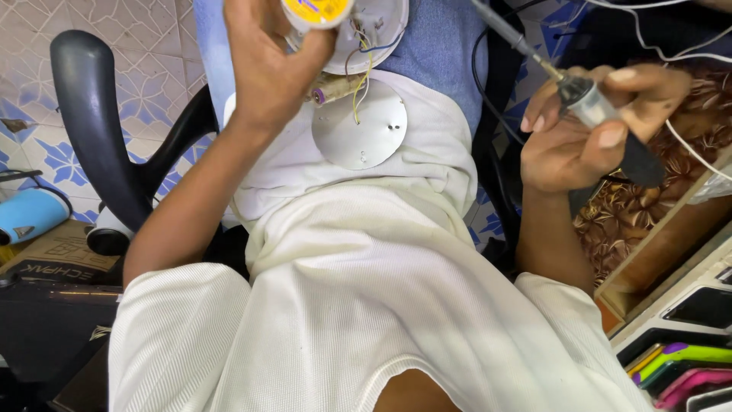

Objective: Soldering wires onto a circular electronic component using a soldering iron and solder wire.

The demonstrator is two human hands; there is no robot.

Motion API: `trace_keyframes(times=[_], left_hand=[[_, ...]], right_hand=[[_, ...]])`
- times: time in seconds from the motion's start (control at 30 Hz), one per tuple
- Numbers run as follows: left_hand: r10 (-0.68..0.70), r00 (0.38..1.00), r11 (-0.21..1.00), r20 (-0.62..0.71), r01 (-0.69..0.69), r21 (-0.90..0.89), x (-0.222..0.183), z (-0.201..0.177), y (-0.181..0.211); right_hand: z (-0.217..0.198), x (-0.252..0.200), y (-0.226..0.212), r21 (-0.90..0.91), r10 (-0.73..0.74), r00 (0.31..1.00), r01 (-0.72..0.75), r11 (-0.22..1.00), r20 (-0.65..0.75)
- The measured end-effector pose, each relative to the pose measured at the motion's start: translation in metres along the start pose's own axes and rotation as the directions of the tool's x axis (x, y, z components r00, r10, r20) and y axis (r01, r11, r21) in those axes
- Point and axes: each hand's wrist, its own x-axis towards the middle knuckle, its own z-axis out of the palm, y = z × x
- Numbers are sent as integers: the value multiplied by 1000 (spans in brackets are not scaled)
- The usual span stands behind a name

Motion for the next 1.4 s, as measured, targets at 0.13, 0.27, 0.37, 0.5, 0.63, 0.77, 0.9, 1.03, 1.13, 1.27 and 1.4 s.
trace_keyframes(times=[0.13,0.27,0.37,0.5,0.63,0.77,0.9,1.03,1.13,1.27,1.4], left_hand=[[-105,994,993,23,103,62,-22,3,12],[-101,994,993,28,99,70,-28,9,4],[-95,995,995,41,94,21,-29,14,3],[-89,996,996,22,89,-14,-30,17,-9],[65,998,972,-10,-61,228,-32,12,-25],[83,996,966,21,-86,245,-30,14,-23],[123,992,933,17,-121,339,-27,15,-19],[143,989,907,31,-144,396,-28,12,-23],[153,988,892,29,-151,427,-28,12,-24],[137,991,896,4,-126,427,-28,13,-27],[131,991,920,5,-124,372,-27,13,-25]], right_hand=[[-8,-26,8,-145,-44,999,42,988,-9],[-7,-40,4,-142,-53,997,59,988,48],[-1,-47,1,-111,57,998,-58,992,-14],[6,-45,0,41,319,942,-316,948,-105],[-6,-47,9,192,416,908,-399,897,-52],[-4,-50,8,168,521,845,-500,849,-118],[-1,-48,7,150,578,804,-559,815,-140],[1,-47,6,159,591,797,-572,805,-123],[2,-48,6,140,613,782,-598,789,-116],[1,-49,7,148,616,783,-601,786,-90],[1,-49,7,137,619,780,-605,784,-92]])
